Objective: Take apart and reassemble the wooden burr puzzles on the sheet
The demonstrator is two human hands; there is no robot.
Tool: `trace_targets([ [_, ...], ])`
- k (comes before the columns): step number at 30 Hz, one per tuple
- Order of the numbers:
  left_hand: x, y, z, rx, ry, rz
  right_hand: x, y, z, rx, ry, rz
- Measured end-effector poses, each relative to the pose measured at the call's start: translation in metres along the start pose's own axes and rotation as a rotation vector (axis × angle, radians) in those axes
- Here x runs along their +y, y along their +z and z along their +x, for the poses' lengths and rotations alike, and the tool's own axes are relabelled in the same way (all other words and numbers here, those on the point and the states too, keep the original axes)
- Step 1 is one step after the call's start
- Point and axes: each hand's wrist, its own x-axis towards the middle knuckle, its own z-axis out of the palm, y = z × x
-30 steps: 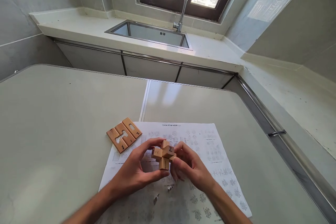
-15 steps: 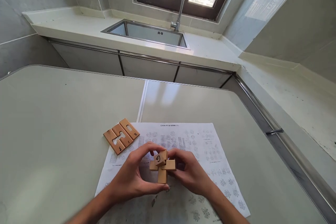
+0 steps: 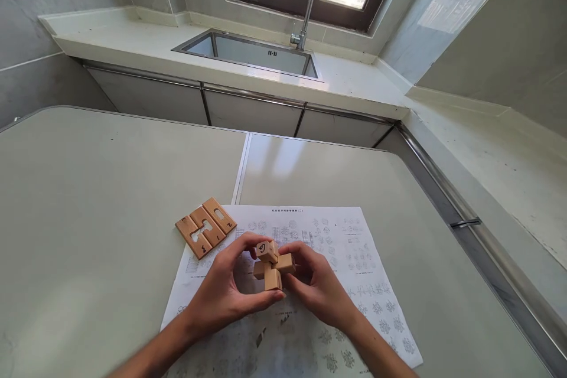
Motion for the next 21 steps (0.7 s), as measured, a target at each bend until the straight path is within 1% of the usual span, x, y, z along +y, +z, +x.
trace_targets([
  [5,0.000,-0.002,0.001,0.022,-0.020,-0.004,-0.002,0.001,0.000,-0.007,-0.015,-0.002],
  [9,-0.002,-0.004,0.003,0.069,-0.064,0.022,-0.005,0.001,0.001,-0.039,-0.018,0.033],
  [13,-0.001,-0.005,0.003,0.070,-0.115,0.021,-0.006,0.000,0.001,-0.052,-0.033,0.045],
  [17,0.000,-0.004,0.002,0.067,-0.133,-0.004,-0.001,-0.001,0.002,0.046,-0.060,-0.050],
  [19,-0.001,-0.004,0.002,0.076,-0.141,0.000,0.003,-0.002,0.003,0.125,-0.098,-0.163],
  [21,-0.002,-0.004,0.002,0.084,-0.144,0.011,0.007,-0.003,0.004,0.199,-0.172,-0.293],
])
